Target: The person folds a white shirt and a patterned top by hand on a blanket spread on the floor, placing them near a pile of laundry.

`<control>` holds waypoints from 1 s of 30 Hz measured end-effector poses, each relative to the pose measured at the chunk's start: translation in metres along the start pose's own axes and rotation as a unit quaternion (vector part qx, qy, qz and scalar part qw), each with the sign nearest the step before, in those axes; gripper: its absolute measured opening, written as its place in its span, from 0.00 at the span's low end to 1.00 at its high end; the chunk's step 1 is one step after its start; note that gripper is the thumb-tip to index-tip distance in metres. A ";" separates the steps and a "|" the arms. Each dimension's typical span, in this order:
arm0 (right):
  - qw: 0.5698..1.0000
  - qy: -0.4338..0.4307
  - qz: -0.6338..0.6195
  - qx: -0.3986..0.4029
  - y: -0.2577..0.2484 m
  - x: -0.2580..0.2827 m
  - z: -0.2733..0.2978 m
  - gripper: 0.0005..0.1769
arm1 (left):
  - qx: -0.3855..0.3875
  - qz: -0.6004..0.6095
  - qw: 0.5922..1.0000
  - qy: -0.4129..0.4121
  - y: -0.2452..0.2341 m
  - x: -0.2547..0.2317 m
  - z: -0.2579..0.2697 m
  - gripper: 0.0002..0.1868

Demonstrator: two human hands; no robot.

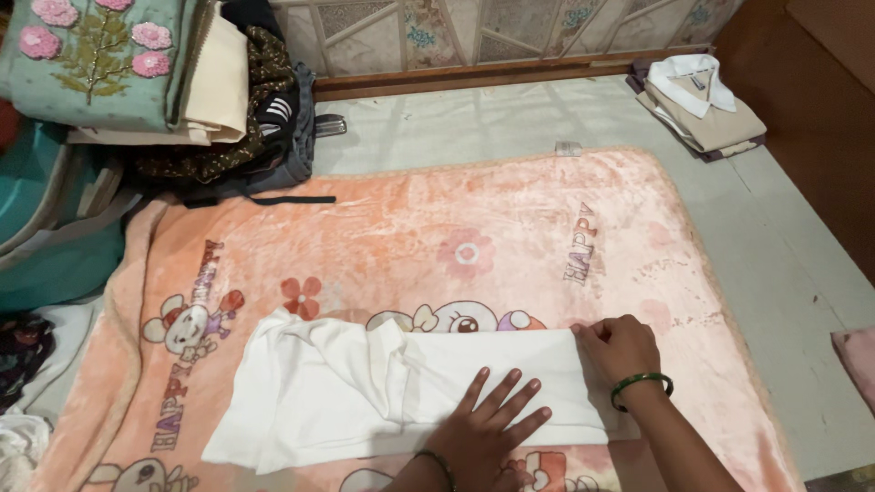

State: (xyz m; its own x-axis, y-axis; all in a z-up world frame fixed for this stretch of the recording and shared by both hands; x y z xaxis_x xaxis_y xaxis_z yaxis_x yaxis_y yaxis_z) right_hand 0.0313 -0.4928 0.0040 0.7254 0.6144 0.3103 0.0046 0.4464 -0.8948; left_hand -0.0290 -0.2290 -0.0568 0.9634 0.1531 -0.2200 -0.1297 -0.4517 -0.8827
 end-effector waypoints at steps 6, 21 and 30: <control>0.974 -0.098 0.006 -0.204 0.028 -0.017 0.003 0.17 | 0.016 -0.029 0.999 0.002 0.005 0.001 0.003 0.44; 0.834 -0.535 -0.007 0.136 0.032 0.036 0.093 0.38 | 0.121 0.062 0.991 -0.014 0.020 0.006 0.003 0.44; 0.937 -0.313 0.126 -0.091 0.035 -0.018 0.038 0.41 | 0.019 -0.005 1.000 0.005 0.010 0.004 0.001 0.46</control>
State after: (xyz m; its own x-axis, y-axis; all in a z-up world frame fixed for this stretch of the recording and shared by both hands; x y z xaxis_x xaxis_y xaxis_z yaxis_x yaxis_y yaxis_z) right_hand -0.0080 -0.4630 -0.0210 0.1728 0.9723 0.1574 0.0461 0.1517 -0.9874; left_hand -0.0271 -0.2316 -0.0669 0.9671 0.1476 -0.2073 -0.1295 -0.4158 -0.9002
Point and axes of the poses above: each hand's wrist, its own z-axis away from the middle knuckle, its own y-axis out of the palm, x = y × z, the point moved 1 cm from there along -z, towards the middle knuckle, and after that the axes turned 14 degrees about y, right-handed, at the moved point
